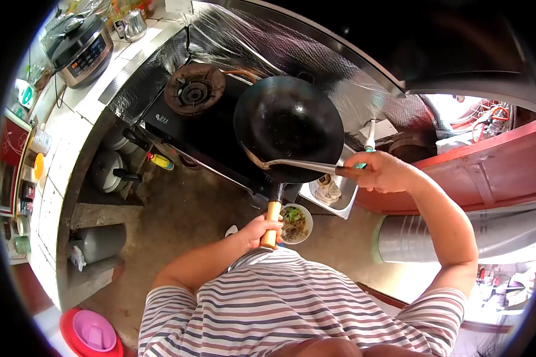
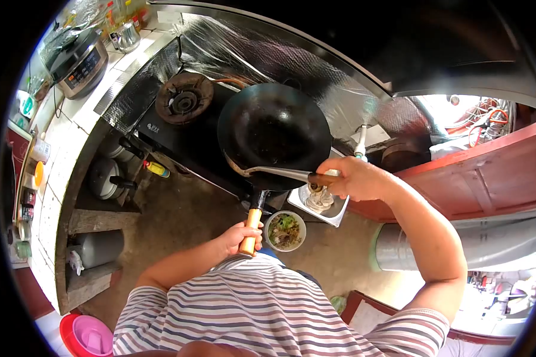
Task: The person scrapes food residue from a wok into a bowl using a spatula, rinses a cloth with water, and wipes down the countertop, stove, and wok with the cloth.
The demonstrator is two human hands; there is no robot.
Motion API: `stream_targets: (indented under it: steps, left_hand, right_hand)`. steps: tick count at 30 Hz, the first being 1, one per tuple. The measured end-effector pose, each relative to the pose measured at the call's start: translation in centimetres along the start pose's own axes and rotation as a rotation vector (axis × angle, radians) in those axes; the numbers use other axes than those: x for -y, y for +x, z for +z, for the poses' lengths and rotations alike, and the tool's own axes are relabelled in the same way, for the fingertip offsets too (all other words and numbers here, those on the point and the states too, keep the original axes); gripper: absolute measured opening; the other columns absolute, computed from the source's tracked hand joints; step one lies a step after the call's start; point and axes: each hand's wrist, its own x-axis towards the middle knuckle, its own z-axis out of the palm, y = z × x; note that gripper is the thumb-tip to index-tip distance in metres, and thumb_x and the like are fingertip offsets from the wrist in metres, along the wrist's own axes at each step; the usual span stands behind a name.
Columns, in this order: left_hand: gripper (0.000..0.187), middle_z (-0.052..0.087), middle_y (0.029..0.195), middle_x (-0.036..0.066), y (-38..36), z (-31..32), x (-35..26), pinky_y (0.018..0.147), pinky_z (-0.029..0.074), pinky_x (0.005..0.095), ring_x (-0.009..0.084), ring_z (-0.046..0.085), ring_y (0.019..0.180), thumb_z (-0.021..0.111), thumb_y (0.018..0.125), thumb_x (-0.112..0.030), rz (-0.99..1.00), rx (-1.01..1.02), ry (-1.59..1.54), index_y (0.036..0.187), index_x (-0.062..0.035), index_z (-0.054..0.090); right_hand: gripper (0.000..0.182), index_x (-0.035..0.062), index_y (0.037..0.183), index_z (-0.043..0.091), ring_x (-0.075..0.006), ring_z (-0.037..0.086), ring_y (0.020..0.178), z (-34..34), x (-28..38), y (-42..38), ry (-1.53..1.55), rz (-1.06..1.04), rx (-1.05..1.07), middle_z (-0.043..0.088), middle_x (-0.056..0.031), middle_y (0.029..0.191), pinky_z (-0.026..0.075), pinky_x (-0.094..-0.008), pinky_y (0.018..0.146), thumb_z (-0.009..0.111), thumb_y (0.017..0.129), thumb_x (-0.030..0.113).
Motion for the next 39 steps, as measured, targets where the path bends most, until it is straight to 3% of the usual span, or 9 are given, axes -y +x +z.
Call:
stream_targets:
  steps: [8,15,18,24,28,30,31,33,39]
  left_hand:
    - [0.026,0.051,0.066,0.007,0.8,1.0,0.2,0.042,0.047,0.032,0.018,0.053,0.048,0.06,0.079,-0.005,0.025,-0.1,0.147,0.095,-0.0075,0.04]
    - [0.024,0.051,0.064,0.007,1.4,0.0,0.6,0.037,0.045,0.0345,0.0193,0.053,0.046,0.059,0.079,-0.005,0.036,-0.106,0.138,0.094,-0.0071,0.04]
    - [0.025,0.051,0.064,0.007,0.9,0.5,0.1,0.035,0.045,0.0351,0.0194,0.053,0.046,0.059,0.079,-0.006,0.017,-0.104,0.159,0.094,-0.0068,0.04]
    - [0.029,0.05,0.063,0.008,1.1,0.1,0.3,0.035,0.045,0.0372,0.019,0.053,0.045,0.06,0.078,-0.007,0.025,-0.122,0.14,0.099,-0.0071,0.041]
    - [0.028,0.05,0.062,0.007,0.7,0.7,0.0,0.037,0.045,0.0366,0.0187,0.053,0.046,0.06,0.078,-0.007,0.038,-0.116,0.16,0.099,-0.0065,0.041]
    - [0.028,0.05,0.062,0.007,0.8,0.6,0.3,0.037,0.045,0.0364,0.0185,0.052,0.046,0.06,0.079,-0.007,0.035,-0.11,0.155,0.099,-0.0067,0.041]
    - [0.027,0.05,0.061,0.007,0.9,0.6,0.1,0.037,0.045,0.0362,0.0183,0.052,0.046,0.06,0.079,-0.007,0.039,-0.109,0.158,0.099,-0.0068,0.041]
    - [0.027,0.05,0.061,0.007,1.0,0.5,0.1,0.037,0.045,0.0363,0.0183,0.052,0.046,0.059,0.079,-0.007,0.041,-0.105,0.15,0.099,-0.0071,0.041]
    - [0.026,0.051,0.063,0.007,0.6,0.8,0.1,0.04,0.045,0.0345,0.0182,0.053,0.046,0.059,0.078,-0.005,0.018,-0.12,0.135,0.098,-0.0067,0.042]
  right_hand:
    - [0.024,0.0084,0.099,0.054,-0.0114,0.045,0.049,1.9,-1.8,13.0,0.016,-0.119,-0.399,0.049,-0.0043,0.059,0.035,-0.0274,0.04,0.059,0.083,0.025]
    - [0.025,0.0084,0.104,0.058,-0.0182,0.055,0.056,-2.4,3.5,1.8,-0.301,0.156,0.035,0.058,-0.0077,0.068,0.045,-0.0332,0.053,0.055,0.081,0.019]
    - [0.021,0.0063,0.096,0.058,-0.0349,0.059,0.084,0.1,1.1,3.7,-0.378,-0.115,-0.055,0.062,-0.0181,0.085,0.046,-0.0418,0.07,0.056,0.079,0.017]
    - [0.021,0.0049,0.099,0.057,-0.0314,0.061,0.08,1.6,-1.7,12.1,-0.506,-0.165,-0.385,0.063,-0.0168,0.085,0.046,-0.0369,0.069,0.056,0.08,0.015]
    - [0.022,0.0056,0.097,0.057,-0.0362,0.059,0.082,-3.7,2.2,5.5,-0.518,-0.176,-0.161,0.062,-0.0175,0.088,0.045,-0.0415,0.069,0.056,0.082,0.022]
    - [0.019,0.0059,0.096,0.058,-0.0344,0.059,0.086,-3.7,5.3,1.6,-0.477,0.315,0.078,0.062,-0.0168,0.088,0.045,-0.0408,0.072,0.056,0.082,0.02]
    - [0.019,0.0059,0.096,0.058,-0.0344,0.059,0.086,-3.6,4.4,1.6,-0.478,0.316,0.077,0.062,-0.0168,0.088,0.045,-0.0408,0.072,0.056,0.082,0.02]
    - [0.018,0.0058,0.096,0.058,-0.0333,0.058,0.087,-3.0,0.9,2.8,-0.673,-0.147,0.023,0.062,-0.0157,0.089,0.045,-0.0403,0.072,0.056,0.08,0.015]
    - [0.026,0.0059,0.097,0.059,-0.0327,0.058,0.088,-1.1,-0.7,10.0,-0.656,-0.202,-0.288,0.062,-0.0163,0.091,0.045,-0.0404,0.072,0.055,0.072,0.007]
